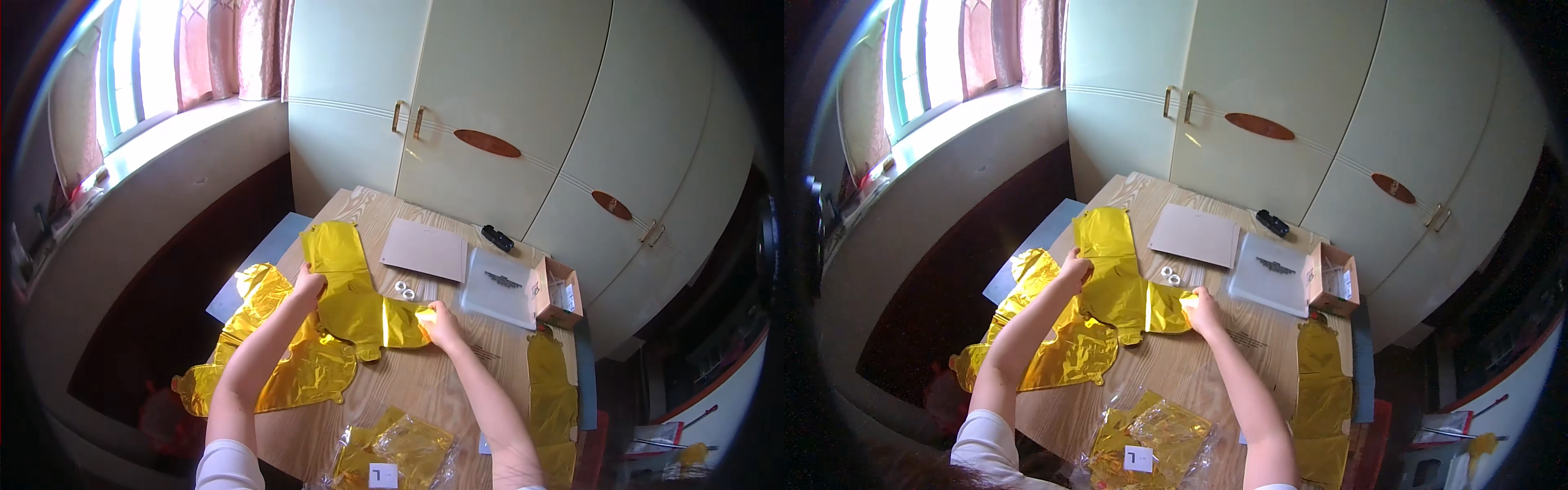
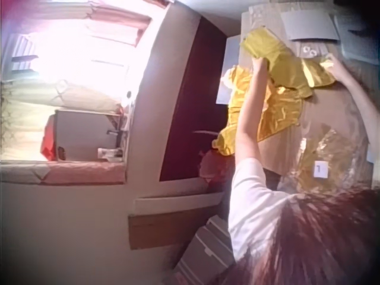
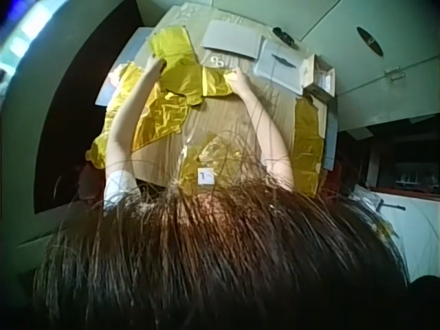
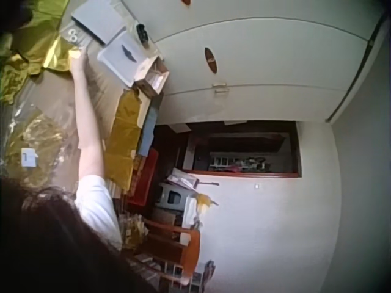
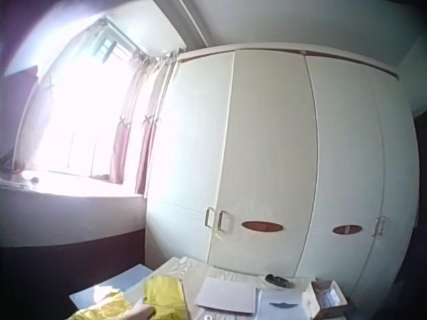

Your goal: Folding and organizing gold-colored foil balloons on a wooden table.

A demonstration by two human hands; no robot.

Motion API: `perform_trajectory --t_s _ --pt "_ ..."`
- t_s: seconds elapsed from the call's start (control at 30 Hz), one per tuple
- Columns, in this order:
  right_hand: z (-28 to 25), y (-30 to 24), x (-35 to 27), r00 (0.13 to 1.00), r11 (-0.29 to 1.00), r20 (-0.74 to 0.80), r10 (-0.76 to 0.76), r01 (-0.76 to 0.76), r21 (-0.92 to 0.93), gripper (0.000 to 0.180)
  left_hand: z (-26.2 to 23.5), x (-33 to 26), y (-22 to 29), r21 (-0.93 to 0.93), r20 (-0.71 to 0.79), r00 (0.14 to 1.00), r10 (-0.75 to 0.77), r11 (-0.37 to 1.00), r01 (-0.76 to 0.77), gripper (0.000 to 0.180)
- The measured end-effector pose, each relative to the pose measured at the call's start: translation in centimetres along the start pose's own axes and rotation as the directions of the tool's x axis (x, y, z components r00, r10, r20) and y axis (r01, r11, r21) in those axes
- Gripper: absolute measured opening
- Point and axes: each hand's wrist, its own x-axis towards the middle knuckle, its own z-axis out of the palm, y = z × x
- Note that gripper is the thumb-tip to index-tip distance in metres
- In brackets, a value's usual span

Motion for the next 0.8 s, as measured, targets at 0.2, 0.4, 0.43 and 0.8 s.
perform_trajectory --t_s 0.2,0.4,0.43,0.8 --pt "-0.3 1.7 1.2 0.995 0.992 -0.04 -0.092 0.095 0.085 0.037 -0.2 3.4 -2.3 -0.009 0.085 0.994 -0.075 0.997 0.076 0.075" --pt "0.1 5.4 3.9 0.996 0.86 0.087 -0.014 -0.033 0.51 0.029 1.4 1.6 0.4 -0.05 0.232 0.973 -0.013 0.998 0.025 0.074" --pt "0.0 5.4 4.0 0.992 0.862 0.122 -0.035 -0.032 0.506 0.029 1.0 2.3 0.3 0.029 0.192 0.981 0.007 1.0 -0.013 0.074" --pt "-1.0 5.4 4.4 0.97 0.878 0.156 -0.188 0.095 0.469 0.034 0.1 11.8 -3.0 -0.197 0.057 0.998 0.032 0.98 -0.02 0.068"
